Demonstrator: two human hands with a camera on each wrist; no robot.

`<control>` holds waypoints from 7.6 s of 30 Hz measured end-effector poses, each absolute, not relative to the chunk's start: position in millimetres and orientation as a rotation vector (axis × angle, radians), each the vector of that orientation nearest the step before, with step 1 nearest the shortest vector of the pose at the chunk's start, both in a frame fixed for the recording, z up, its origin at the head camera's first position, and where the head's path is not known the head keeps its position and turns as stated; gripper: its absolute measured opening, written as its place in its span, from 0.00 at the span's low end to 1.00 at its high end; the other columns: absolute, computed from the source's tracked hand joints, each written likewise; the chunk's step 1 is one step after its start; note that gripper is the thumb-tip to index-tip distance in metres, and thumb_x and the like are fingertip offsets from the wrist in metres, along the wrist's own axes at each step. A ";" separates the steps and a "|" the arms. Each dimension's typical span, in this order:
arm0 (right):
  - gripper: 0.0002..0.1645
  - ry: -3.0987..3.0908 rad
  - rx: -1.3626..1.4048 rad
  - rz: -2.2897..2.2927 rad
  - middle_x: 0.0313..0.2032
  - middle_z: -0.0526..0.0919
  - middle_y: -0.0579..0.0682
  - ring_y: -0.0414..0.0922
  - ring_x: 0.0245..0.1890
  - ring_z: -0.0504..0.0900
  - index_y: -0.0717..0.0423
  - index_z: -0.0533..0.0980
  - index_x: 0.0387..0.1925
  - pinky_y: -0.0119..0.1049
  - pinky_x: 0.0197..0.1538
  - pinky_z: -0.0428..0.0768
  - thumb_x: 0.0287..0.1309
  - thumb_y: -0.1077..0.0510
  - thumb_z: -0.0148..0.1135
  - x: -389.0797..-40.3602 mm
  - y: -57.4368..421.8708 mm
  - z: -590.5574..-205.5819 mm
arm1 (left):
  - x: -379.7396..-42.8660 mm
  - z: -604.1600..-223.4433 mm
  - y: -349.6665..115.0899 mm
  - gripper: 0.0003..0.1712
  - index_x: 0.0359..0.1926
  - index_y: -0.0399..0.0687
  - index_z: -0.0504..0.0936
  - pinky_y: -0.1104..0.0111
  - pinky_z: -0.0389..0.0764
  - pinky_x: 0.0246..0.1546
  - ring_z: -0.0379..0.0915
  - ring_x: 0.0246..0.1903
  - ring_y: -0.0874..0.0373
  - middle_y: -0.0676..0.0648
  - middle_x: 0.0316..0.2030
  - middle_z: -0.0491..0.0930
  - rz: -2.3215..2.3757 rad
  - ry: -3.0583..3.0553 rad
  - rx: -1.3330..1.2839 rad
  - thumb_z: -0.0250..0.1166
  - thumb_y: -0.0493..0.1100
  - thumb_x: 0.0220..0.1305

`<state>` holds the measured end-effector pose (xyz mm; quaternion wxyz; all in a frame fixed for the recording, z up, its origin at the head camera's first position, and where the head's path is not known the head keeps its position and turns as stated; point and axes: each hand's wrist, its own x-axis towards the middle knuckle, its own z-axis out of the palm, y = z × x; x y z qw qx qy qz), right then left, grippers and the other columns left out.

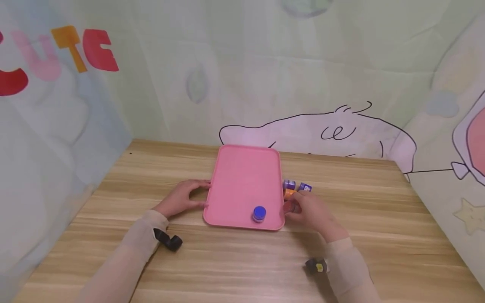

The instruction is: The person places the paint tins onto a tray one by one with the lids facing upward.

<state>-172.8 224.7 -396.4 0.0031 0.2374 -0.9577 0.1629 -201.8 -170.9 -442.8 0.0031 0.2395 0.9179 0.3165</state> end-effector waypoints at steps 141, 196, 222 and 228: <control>0.19 -2.970 0.542 0.368 0.35 0.75 0.50 0.43 0.31 0.72 0.55 0.80 0.43 0.36 0.31 0.77 0.50 0.52 0.73 -207.9 218.1 -408.8 | -200.5 -446.7 -168.4 0.34 0.58 0.49 0.78 0.49 0.69 0.65 0.70 0.62 0.46 0.47 0.62 0.75 0.994 2.939 0.804 0.72 0.56 0.52; 0.20 -3.008 0.481 0.402 0.35 0.77 0.51 0.45 0.33 0.76 0.59 0.75 0.42 0.41 0.35 0.82 0.51 0.52 0.71 -202.3 215.5 -398.4 | -200.0 -447.3 -167.7 0.32 0.57 0.47 0.79 0.51 0.69 0.65 0.70 0.62 0.46 0.46 0.62 0.76 1.019 2.938 0.820 0.73 0.53 0.52; 0.25 -3.047 0.393 0.597 0.40 0.78 0.51 0.45 0.34 0.75 0.56 0.75 0.49 0.37 0.36 0.79 0.54 0.48 0.69 -204.6 209.3 -397.2 | -200.4 -446.8 -170.1 0.33 0.59 0.48 0.78 0.50 0.68 0.66 0.70 0.63 0.47 0.46 0.62 0.75 1.006 2.928 0.803 0.72 0.54 0.52; 0.21 -2.975 0.459 0.680 0.41 0.81 0.53 0.47 0.39 0.78 0.57 0.77 0.46 0.46 0.46 0.82 0.54 0.50 0.69 -204.6 202.6 -401.6 | -198.5 -446.3 -170.2 0.33 0.59 0.48 0.78 0.50 0.68 0.66 0.70 0.63 0.47 0.46 0.62 0.75 1.014 2.928 0.793 0.72 0.54 0.52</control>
